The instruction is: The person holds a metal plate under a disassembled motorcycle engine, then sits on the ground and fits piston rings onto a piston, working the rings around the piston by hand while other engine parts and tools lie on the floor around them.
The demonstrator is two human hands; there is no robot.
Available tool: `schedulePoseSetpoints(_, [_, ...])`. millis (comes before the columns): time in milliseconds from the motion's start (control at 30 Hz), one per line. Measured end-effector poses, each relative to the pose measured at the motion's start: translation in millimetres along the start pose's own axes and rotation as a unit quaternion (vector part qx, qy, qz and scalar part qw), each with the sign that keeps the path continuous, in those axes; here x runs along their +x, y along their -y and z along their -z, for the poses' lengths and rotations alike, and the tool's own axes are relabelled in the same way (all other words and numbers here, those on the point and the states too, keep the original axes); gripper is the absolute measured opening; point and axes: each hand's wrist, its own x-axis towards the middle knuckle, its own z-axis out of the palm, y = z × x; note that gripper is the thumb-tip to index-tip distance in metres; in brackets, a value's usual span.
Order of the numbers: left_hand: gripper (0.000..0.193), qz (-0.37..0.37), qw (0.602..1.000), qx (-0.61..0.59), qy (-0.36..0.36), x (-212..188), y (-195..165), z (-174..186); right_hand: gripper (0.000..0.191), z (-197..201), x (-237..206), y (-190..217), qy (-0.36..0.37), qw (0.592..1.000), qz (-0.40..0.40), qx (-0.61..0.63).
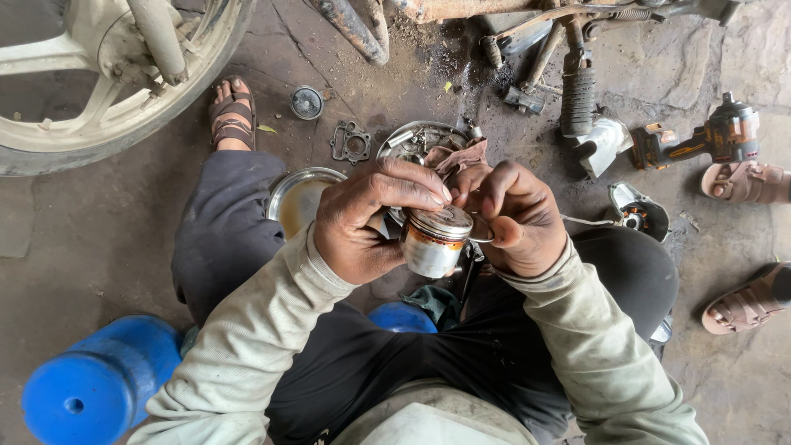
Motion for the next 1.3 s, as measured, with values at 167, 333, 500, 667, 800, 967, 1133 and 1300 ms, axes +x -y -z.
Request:
schedulePoseSetpoints(167, [0.04,-0.019,1.0,0.007,-0.005,-3,1,-1,0.037,-5,-3,-2,-0.016,1.0,0.017,-0.014])
schedulePoseSetpoints(333, [0.041,-0.016,1.0,0.014,0.009,-8,2,-2,0.032,-4,-10,-2,-0.02,1.0,-0.004,-0.014])
schedulePoseSetpoints(500, [0.046,-0.035,0.997,0.064,0.039,-9,3,-3,0.032,-4,-11,6,-0.026,0.997,-0.013,-0.07])
schedulePoseSetpoints(667, [0.047,-0.064,0.981,0.178,0.048,-9,3,-4,0.03,-11,-10,20,-0.045,0.987,0.004,-0.156])
schedulePoseSetpoints(800, [0.044,-0.113,0.96,0.242,0.086,-7,1,-2,0.03,-18,-11,22,-0.062,0.978,-0.008,-0.199])
schedulePoseSetpoints(967, [0.04,-0.075,0.953,0.282,0.082,0,-3,-5,0.03,-10,-7,20,-0.074,0.979,-0.014,-0.191])
schedulePoseSetpoints(1133, [0.072,-0.034,0.999,0.004,0.024,6,0,-10,0.033,2,-9,8,-0.034,0.999,0.002,0.015])
schedulePoseSetpoints(1300, [0.067,-0.01,0.999,0.023,0.035,-3,-2,-2,0.035,2,-10,-2,-0.039,0.999,-0.018,-0.001])
